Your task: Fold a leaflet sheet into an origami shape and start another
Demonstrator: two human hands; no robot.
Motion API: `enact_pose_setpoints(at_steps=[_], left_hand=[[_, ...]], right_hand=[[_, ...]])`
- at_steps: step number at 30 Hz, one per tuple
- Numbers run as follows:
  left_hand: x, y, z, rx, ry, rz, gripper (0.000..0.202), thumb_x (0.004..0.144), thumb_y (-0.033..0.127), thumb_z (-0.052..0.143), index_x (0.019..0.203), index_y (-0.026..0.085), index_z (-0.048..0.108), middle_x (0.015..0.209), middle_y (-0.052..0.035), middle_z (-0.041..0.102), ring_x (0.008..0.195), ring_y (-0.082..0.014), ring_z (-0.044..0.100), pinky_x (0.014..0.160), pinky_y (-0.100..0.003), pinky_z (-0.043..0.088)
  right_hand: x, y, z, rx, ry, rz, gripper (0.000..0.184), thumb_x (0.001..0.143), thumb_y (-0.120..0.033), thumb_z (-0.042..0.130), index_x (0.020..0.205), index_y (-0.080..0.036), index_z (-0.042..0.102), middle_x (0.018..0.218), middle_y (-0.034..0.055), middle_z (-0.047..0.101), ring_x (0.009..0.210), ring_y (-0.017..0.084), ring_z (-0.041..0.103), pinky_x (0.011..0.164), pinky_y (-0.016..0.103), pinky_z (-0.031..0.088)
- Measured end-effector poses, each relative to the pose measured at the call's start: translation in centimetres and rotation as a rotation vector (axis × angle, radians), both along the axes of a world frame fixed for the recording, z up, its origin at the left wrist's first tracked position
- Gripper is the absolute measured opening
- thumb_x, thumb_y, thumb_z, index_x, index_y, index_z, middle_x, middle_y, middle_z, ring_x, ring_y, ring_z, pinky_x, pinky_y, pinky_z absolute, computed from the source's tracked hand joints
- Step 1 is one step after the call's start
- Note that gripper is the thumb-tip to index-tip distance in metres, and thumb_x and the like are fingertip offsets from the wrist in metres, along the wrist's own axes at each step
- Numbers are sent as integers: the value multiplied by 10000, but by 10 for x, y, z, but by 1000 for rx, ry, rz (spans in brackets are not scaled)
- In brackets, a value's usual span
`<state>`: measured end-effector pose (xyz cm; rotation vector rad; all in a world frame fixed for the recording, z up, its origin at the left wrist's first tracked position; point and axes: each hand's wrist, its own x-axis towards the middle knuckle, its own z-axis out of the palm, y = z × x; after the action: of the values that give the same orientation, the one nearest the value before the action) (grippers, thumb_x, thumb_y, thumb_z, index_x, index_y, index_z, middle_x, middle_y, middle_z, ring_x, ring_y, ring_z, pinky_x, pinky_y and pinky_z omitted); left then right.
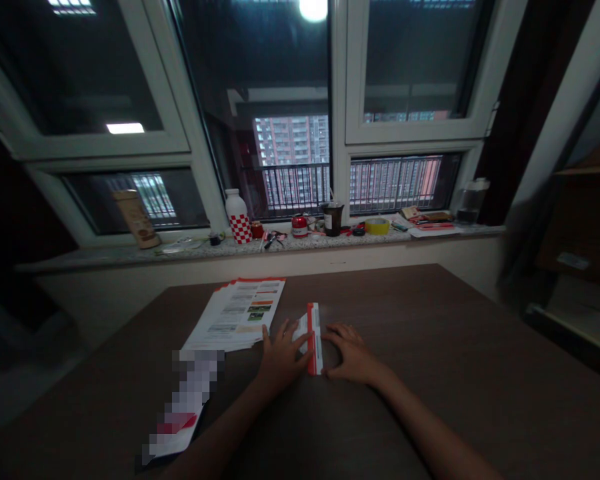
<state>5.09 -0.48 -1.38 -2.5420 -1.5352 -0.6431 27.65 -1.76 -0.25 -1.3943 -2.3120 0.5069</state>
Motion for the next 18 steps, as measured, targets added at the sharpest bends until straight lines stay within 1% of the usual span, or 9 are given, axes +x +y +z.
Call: enact_pose_setpoints(at_steps=[3,6,10,13,18], left_hand=[[0,-1,1,4,22,15,435,871,526,515,1286,393,537,1407,-75,487,1353,-354,328,1074,-692,9],[-1,-3,3,12,23,-4,453,873,545,499,1294,382,532,1373,-83,510,1342,-344,344,1085,-674,25],[-2,-6,3,3,-4,-22,493,850,582,514,1282,346,547,1324,-111,530,1319,-346,364,1074,-689,36],[-2,-6,3,-8,-36,-40,526,819,560,572,1285,319,546,1291,-113,540,1302,-346,372,1075,-686,47],[-2,-5,6,-68,-98,-56,559,769,530,641,1275,307,555,1265,-111,534,1273,-343,391,1069,-686,71]], right_hand=[[2,-1,2,-14,7,21,757,684,-565,701,1351,-276,491,1471,77,369,1358,298,292,1128,469,205],[3,0,1,-22,23,13,689,751,-631,623,1335,-283,514,1471,75,376,1358,293,299,1125,471,220],[0,2,-6,26,39,-42,589,859,-581,514,1354,-261,495,1438,84,421,1337,263,343,1128,446,232],[-2,2,-9,47,11,-64,593,868,-551,511,1379,-253,464,1439,88,421,1336,268,344,1131,446,227],[-3,0,-9,44,-38,-39,603,869,-526,516,1408,-275,420,1455,87,395,1351,278,317,1139,470,187]])
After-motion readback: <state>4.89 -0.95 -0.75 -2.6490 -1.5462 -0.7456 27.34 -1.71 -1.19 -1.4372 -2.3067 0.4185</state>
